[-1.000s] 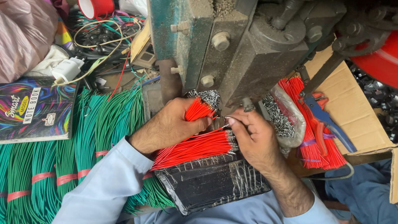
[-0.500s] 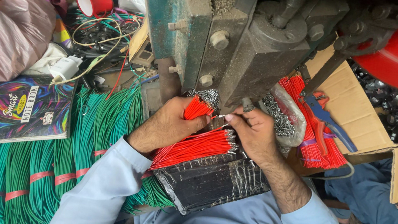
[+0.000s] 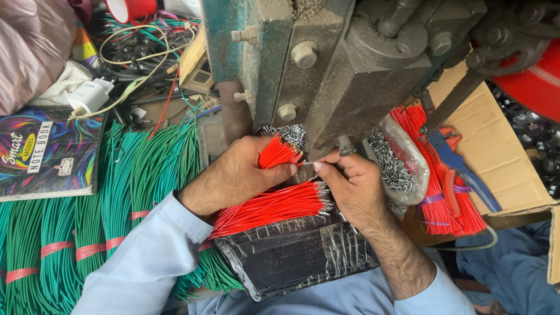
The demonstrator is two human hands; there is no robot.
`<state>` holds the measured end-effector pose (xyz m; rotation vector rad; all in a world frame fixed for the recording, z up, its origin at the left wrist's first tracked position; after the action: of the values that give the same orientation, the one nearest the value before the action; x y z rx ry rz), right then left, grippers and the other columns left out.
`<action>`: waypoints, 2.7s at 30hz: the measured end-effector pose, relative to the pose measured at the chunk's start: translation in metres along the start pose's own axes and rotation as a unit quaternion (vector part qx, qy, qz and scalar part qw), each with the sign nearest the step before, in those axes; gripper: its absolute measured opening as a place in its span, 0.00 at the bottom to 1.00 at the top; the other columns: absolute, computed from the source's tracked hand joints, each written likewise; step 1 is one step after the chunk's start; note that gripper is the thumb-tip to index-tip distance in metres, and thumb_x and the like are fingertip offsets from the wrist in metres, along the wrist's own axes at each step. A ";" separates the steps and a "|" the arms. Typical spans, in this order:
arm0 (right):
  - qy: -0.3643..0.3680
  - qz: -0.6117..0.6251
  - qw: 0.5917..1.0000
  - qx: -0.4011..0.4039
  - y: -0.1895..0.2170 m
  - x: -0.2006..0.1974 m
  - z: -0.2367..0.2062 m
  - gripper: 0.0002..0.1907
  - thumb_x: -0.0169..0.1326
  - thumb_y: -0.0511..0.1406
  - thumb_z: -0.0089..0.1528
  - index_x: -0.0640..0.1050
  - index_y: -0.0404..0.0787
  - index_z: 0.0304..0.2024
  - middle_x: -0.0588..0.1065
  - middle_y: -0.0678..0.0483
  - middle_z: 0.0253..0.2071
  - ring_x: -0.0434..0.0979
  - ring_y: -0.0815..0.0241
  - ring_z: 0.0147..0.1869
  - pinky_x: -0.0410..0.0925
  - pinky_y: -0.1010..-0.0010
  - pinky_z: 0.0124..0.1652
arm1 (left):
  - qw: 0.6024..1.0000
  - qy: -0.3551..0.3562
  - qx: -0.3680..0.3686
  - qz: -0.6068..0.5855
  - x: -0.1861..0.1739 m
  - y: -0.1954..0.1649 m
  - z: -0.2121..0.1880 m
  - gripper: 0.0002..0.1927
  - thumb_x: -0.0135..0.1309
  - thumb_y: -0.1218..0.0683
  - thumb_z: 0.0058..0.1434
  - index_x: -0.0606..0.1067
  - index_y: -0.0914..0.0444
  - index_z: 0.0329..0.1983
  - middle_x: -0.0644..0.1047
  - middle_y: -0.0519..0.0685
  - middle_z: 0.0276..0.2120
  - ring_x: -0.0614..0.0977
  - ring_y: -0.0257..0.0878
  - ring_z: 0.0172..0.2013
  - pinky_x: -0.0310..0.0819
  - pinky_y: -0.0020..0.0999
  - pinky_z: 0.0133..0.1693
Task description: The person sits at a bench press machine and repeatedly attaches metal terminal connectors to the ends of red insulated wires. They hold a bundle of red wires in one hand, pick a small metal terminal from a tray, insert it under the press, operate the press to crimp it onto the wire end, and set the finished wire aside.
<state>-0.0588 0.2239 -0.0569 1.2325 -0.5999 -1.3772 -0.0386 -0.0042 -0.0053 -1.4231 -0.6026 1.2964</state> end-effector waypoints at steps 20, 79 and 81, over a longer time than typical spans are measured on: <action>0.007 0.020 1.000 0.005 -0.008 0.000 0.000 0.06 0.57 0.29 0.66 0.80 0.32 0.44 0.82 0.55 0.40 0.79 0.71 0.45 0.73 0.78 0.46 | 1.000 0.002 0.024 0.004 -0.001 -0.002 -0.001 0.09 0.56 0.56 0.63 0.76 0.67 0.41 0.80 0.50 0.28 0.80 0.34 0.31 0.77 0.35 0.38; -0.020 -0.023 0.999 0.014 -0.012 -0.004 -0.002 0.06 0.58 0.32 0.66 0.80 0.33 0.43 0.79 0.58 0.34 0.75 0.73 0.39 0.70 0.79 0.40 | 0.997 0.023 -0.035 -0.059 0.001 0.003 0.000 0.07 0.54 0.57 0.63 0.77 0.68 0.39 0.79 0.46 0.26 0.80 0.32 0.27 0.78 0.32 0.32; -0.012 -0.021 1.000 0.018 -0.013 -0.004 -0.001 0.06 0.58 0.32 0.66 0.80 0.33 0.42 0.79 0.58 0.34 0.75 0.73 0.39 0.70 0.79 0.40 | 0.998 0.017 -0.025 -0.053 0.001 0.004 0.000 0.08 0.55 0.57 0.64 0.77 0.68 0.39 0.79 0.46 0.26 0.80 0.32 0.27 0.78 0.31 0.32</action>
<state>-0.0636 0.2309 -0.0673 1.2648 -0.6202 -1.4243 -0.0392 -0.0042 -0.0093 -1.4317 -0.6828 1.1781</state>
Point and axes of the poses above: each hand's wrist, its own z-axis towards the middle knuckle, its own x-axis out of the palm, y = z × x, the point moved 2 cm from there along z, towards the middle knuckle
